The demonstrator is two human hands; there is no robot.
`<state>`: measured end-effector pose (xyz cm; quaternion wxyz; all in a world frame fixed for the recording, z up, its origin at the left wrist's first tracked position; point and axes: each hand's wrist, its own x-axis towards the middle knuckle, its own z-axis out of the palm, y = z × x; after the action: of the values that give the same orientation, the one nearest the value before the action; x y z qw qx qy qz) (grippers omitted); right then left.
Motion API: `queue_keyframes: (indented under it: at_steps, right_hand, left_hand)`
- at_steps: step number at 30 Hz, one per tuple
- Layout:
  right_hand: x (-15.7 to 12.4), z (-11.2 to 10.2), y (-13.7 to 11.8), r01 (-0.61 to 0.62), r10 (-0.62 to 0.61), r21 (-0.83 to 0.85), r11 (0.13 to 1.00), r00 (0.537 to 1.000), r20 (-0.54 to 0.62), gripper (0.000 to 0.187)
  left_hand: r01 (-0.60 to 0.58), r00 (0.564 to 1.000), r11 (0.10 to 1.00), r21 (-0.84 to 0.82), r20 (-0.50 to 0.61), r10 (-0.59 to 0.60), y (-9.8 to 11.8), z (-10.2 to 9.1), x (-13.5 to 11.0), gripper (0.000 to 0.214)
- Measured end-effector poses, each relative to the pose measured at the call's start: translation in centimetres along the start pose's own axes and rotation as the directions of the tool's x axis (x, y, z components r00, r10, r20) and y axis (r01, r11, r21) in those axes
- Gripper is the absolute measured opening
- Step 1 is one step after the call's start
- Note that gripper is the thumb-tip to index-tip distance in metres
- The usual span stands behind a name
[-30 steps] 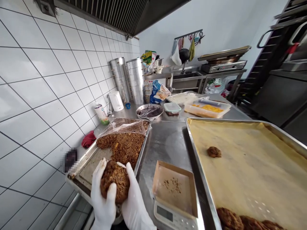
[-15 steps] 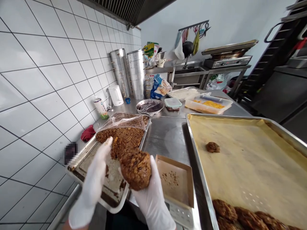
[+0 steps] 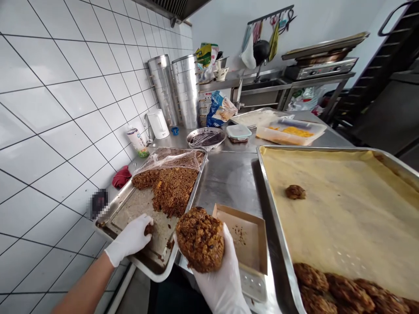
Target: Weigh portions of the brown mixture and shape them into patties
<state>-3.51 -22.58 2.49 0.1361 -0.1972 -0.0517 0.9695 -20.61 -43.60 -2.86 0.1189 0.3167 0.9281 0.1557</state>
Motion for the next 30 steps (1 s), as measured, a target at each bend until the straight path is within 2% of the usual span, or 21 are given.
queue_keyframes:
  at_steps: [3,5,7,12,15,17,20,25,30]
  right_hand:
    - [-0.1,-0.3,0.7,-0.064,0.067,0.055,0.996,0.996,-0.051,0.035]
    - [-0.1,-0.4,1.0,-0.084,0.09,0.099,0.992,0.994,-0.067,0.036]
    - [0.0,-0.6,1.3,-0.088,0.098,0.124,0.988,0.992,-0.082,0.035]
    - [0.1,-1.3,1.9,-0.107,0.118,0.102,0.989,0.986,-0.113,0.03]
    - [0.2,-1.8,2.2,-0.117,0.128,0.083,0.99,0.98,-0.152,0.029]
    - [0.3,-1.9,2.3,-0.111,0.122,0.07,0.991,0.977,-0.174,0.033]
    - [0.5,-1.9,2.6,-0.091,0.1,0.056,0.994,0.979,-0.178,0.033]
    - [1.0,-2.3,2.7,-0.107,0.117,0.061,0.992,0.975,-0.189,0.033]
    - [0.7,-2.4,1.7,-0.065,0.08,0.07,0.995,0.967,-0.24,0.043]
  left_hand:
    - [-0.064,0.995,0.997,-0.042,0.079,0.067,0.8,-0.3,-0.8,0.027]
    - [-0.104,0.984,0.99,-0.095,0.135,0.116,0.8,-1.1,-1.1,0.028]
    - [-0.106,0.981,0.983,-0.149,0.144,0.128,0.1,-2.4,-1.0,0.027]
    - [0.007,1.0,0.981,-0.194,0.003,-0.007,-3.7,-5.4,-0.4,0.028]
    - [0.043,0.999,0.98,-0.196,0.032,-0.038,-5.3,-5.5,-0.9,0.025]
    - [0.053,0.996,0.982,-0.182,0.081,-0.039,-5.5,-5.1,-1.5,0.022]
    - [0.065,0.992,0.99,-0.123,0.119,-0.05,-5.0,-4.1,-2.2,0.016]
    - [0.084,0.99,0.995,-0.045,0.114,-0.079,-3.0,-3.1,-2.3,0.013]
    - [-0.04,0.978,0.985,-0.165,0.195,0.073,0.9,-2.5,-1.9,0.016]
